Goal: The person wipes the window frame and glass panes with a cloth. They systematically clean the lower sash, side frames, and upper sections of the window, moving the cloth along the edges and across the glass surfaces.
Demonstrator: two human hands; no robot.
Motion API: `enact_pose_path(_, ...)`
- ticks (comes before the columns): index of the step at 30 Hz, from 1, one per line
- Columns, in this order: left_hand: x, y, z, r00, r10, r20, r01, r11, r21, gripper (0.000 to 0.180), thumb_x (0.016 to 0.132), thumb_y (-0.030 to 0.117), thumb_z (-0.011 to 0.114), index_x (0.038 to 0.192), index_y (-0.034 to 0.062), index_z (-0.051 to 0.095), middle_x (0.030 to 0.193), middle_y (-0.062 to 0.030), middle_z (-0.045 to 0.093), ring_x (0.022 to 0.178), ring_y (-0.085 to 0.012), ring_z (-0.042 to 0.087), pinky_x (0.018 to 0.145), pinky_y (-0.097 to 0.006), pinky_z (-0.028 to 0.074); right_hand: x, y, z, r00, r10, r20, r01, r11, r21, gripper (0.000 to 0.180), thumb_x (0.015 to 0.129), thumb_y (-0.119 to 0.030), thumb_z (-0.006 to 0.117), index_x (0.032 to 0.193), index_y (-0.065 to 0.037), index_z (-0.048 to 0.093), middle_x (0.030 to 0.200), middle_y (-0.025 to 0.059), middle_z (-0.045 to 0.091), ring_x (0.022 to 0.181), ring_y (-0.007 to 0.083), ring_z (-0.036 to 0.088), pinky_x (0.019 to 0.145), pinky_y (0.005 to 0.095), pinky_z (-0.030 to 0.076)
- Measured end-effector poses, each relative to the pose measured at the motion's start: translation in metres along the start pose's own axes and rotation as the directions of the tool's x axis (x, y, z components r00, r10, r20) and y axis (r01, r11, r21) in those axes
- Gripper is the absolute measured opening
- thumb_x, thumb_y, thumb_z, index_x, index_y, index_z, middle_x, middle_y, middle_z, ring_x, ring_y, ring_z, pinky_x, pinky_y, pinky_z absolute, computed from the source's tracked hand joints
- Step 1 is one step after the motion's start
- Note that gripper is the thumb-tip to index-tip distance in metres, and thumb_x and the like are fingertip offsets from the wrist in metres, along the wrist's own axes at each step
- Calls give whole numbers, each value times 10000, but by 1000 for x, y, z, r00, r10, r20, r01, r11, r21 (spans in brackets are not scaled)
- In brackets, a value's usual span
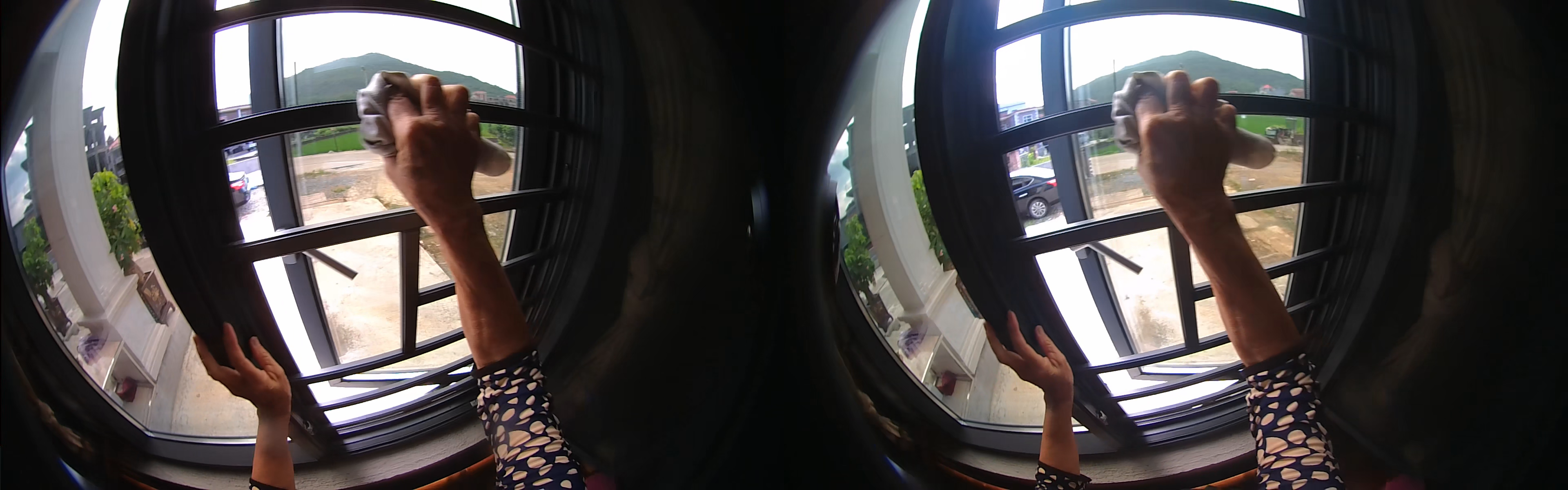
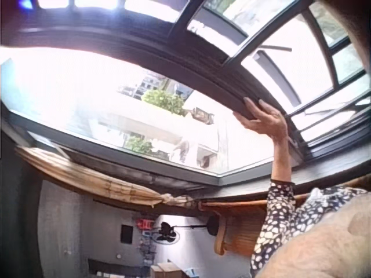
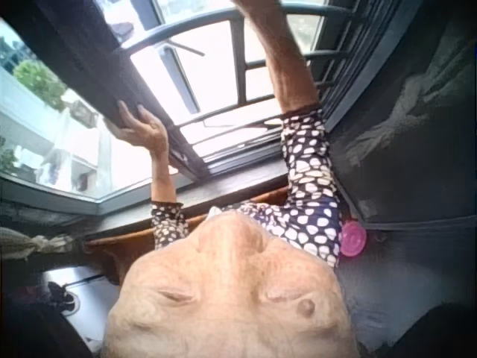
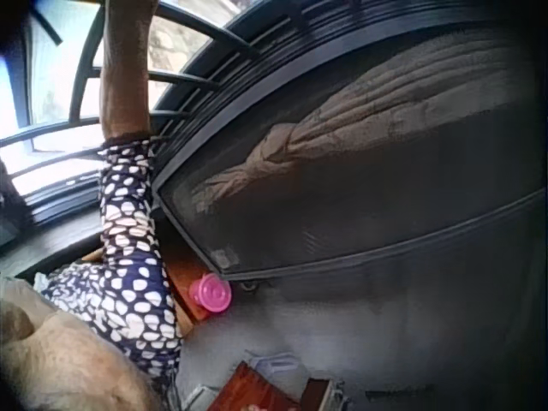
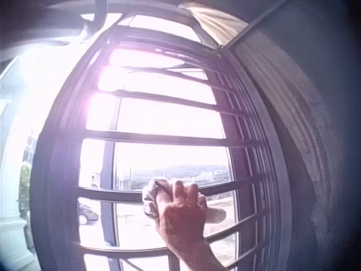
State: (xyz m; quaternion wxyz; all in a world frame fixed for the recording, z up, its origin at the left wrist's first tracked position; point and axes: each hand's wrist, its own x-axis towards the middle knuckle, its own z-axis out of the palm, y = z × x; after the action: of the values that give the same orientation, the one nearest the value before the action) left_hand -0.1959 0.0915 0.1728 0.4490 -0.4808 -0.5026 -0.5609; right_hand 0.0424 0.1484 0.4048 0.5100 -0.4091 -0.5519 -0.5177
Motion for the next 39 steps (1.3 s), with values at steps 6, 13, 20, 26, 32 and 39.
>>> enact_pose_path(6, 1, -12, 0, 1000, 12, -24, -11, 1000, 25, 447, 936, 81, 562, 1364, 29, 442, 1452, -240, 260, 1361, -399, 310, 1077, -490, 387, 2, 7, 2, 999, -16, -50, 22, 992, 120, 435, 731, -227, 785, 1122, -85, 657, 1053, 76, 516, 974, 258, 490, 743, 473, 487)
enact_pose_path(13, -3, -11, 4, 999, 24, -22, -22, 996, 91, 457, 929, 55, 568, 1367, 30, 439, 1456, -235, 254, 1362, -388, 315, 1054, -457, 436, -8, 69, 1, 999, -35, -5, 35, 999, 7, 524, 771, -280, 766, 1230, -81, 610, 1049, 53, 542, 981, 242, 501, 731, 459, 522)
enact_pose_path(20, -9, -18, 9, 1000, 15, -28, -12, 992, 126, 473, 933, 80, 572, 1381, 45, 427, 1456, -219, 268, 1368, -379, 305, 1059, -474, 424, -22, 150, 4, 1000, 5, -10, -6, 988, -153, 488, 804, -325, 731, 1221, -103, 610, 1048, 28, 558, 900, 225, 547, 679, 399, 562)
enact_pose_path(26, -12, -26, 10, 998, 56, -38, -46, 975, 216, 471, 939, 85, 556, 1388, 40, 423, 1434, -221, 317, 1362, -366, 326, 1084, -493, 382, -30, 218, 3, 999, 10, 36, 1, 961, -276, 491, 756, -329, 773, 1142, -60, 634, 1005, 54, 587, 879, 242, 560, 680, 363, 562)
enact_pose_path(32, -13, -25, 13, 997, 65, -44, -54, 974, 220, 470, 940, 102, 566, 1386, 41, 428, 1434, -225, 325, 1351, -369, 344, 1066, -493, 399, -31, 246, -4, 980, 98, 170, -21, 912, -409, 386, 725, -284, 796, 970, -15, 665, 1102, 87, 588, 910, 279, 566, 705, 382, 576)
enact_pose_path(39, -15, -33, 14, 995, 89, -49, -75, 967, 244, 471, 946, 113, 554, 1393, 46, 419, 1438, -221, 324, 1351, -367, 343, 1047, -494, 419, -17, 227, -21, 980, 104, 172, 29, 775, -632, 185, 863, -189, 647, 935, -29, 705, 1056, 106, 601, 991, 264, 583, 709, 380, 606)
